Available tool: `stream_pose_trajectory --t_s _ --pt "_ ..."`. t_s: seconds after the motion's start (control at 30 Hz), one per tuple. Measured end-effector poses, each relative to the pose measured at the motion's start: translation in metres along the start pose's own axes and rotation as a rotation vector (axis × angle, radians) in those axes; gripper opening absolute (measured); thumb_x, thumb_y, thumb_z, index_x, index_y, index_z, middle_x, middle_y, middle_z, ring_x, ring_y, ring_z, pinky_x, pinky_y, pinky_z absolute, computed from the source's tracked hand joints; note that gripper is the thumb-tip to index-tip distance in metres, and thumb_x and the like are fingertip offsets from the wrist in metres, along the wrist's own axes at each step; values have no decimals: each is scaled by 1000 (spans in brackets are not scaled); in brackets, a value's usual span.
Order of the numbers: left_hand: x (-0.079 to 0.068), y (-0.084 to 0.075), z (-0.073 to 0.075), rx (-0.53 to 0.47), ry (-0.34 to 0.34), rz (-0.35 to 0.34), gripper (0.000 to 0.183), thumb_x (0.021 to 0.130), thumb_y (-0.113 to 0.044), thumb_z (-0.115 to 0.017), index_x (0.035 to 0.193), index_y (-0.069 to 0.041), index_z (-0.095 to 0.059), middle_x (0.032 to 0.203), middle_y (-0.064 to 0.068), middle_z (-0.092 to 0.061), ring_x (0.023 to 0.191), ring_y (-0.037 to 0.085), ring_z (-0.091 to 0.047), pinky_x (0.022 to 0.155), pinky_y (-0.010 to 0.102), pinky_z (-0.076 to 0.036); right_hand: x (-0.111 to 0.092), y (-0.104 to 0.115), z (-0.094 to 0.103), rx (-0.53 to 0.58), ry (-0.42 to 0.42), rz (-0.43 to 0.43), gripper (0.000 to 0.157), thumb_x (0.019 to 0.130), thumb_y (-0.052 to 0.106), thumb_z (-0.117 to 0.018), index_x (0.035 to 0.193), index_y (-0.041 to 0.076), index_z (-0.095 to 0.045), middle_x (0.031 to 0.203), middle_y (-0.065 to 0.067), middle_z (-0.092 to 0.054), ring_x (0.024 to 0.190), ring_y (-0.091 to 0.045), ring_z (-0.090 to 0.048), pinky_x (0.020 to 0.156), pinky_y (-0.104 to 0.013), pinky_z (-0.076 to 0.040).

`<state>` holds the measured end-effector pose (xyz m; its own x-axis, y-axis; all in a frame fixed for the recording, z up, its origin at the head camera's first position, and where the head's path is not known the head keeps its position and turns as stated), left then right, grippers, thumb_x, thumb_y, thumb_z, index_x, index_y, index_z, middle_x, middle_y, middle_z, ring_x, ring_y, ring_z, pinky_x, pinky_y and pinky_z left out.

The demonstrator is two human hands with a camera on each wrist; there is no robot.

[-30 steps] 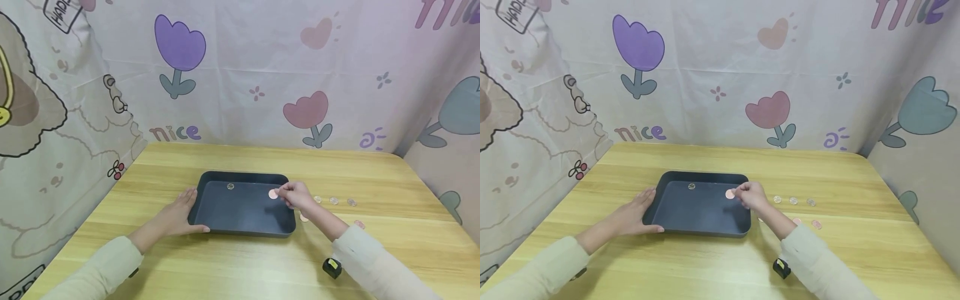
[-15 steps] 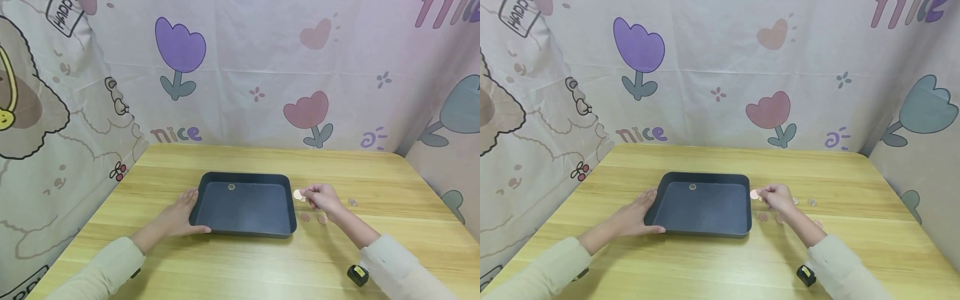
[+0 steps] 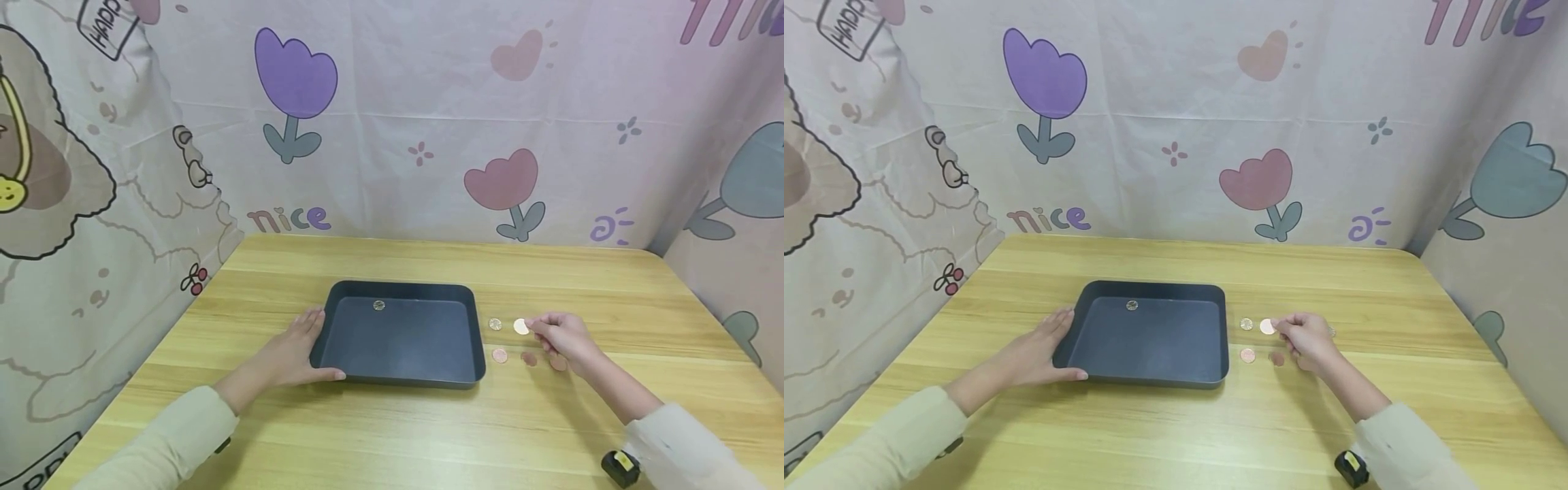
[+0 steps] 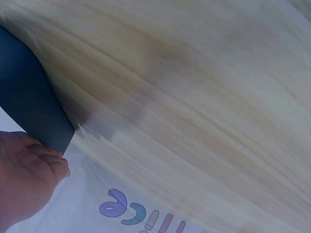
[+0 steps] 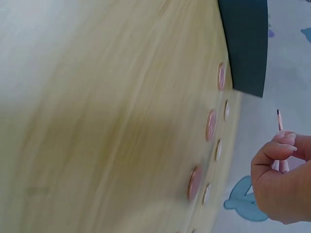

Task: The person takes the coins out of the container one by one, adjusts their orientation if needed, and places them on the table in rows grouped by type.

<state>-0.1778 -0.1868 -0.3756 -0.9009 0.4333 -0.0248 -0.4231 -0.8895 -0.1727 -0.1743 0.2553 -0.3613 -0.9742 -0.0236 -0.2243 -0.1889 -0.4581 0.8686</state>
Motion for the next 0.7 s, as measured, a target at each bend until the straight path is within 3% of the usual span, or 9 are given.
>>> stream_pose_trajectory --t_s 0.4,0.7 --pt "0 0 -1 -12 6 9 117 69 -74 -58 142 11 -23 150 26 -22 139 41 -22 110 52 -29 -11 -23 35 74 8 -71 17 94 20 -51 87 6 -56 67 9 -50 51 1 -41 44 -13 -36" --pt "-1 0 1 -19 5 13 117 69 -73 -59 142 11 -24 150 27 -23 139 42 -22 110 53 -28 -23 -51 63 -36 -23 -121 24 96 25 -49 78 11 -56 63 9 -49 54 -1 -44 51 -17 -42"
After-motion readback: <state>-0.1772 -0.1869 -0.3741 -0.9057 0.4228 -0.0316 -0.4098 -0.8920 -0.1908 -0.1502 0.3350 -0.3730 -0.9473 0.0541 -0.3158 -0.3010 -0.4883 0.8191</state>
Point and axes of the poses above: each hand's wrist, its own x-axis towards the middle knuckle, its own z-axis out of the back of the hand, y = z × x, the point moved 1 cm from there along x, towards the middle knuckle
